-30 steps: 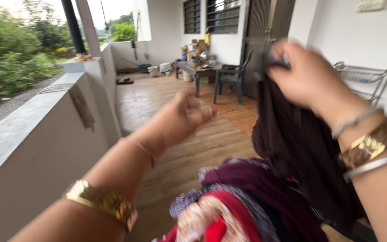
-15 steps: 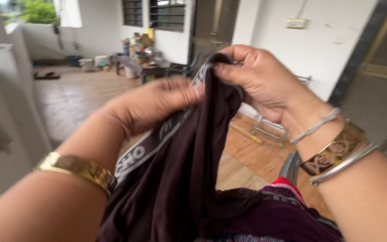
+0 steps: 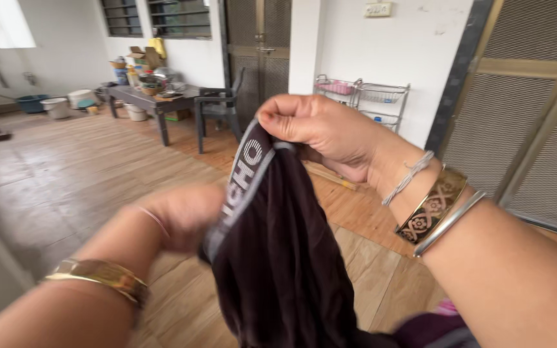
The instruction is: The person hangs several pieces of clothing on a clothesline on a balcony. They pick up each item from a chair, unfold it, and drape it over the line one at a time.
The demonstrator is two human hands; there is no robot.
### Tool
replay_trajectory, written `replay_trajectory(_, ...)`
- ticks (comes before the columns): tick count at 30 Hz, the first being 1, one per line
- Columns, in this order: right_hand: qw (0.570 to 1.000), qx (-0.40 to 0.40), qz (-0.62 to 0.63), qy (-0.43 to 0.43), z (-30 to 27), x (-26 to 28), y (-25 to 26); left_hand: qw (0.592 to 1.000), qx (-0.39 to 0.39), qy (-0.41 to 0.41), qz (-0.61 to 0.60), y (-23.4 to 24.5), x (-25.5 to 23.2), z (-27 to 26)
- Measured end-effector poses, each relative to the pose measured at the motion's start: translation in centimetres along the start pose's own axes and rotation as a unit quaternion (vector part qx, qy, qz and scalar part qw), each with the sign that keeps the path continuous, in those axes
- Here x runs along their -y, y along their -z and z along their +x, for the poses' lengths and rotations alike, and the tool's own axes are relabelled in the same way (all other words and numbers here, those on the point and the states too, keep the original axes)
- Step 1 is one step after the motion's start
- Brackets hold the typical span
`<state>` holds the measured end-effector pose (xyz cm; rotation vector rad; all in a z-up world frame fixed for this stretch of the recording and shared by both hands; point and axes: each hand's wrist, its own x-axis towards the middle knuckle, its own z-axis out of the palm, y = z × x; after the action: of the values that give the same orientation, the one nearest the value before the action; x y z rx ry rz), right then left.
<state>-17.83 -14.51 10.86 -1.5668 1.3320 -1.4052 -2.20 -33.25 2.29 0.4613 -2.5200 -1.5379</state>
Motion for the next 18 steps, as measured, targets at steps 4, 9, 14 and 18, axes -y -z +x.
replay_trajectory(4, 0.995, -0.017, 0.091, 0.042, 4.1, -0.5, 0.6, 0.945, 0.079, 0.062, 0.312, 0.8, 6.5, 3.2)
replay_trajectory(9, 0.984, -0.106, -0.139, 0.042, 7.8, -6.0, 5.3, 0.738, 0.133, 0.15, 0.644, 6.9, 14.0, 4.4)
replay_trajectory(14, 0.877, 0.003, -0.457, -0.147, 10.3, -14.3, 5.0, 0.788, -0.19, 0.227, 0.54, 22.1, 15.0, 5.9)
replay_trajectory(18, 0.818, -0.001, -0.569, -0.08, 14.8, -20.2, 3.3, 0.801, -0.233, 0.236, 0.498, 24.8, 16.5, 8.0)
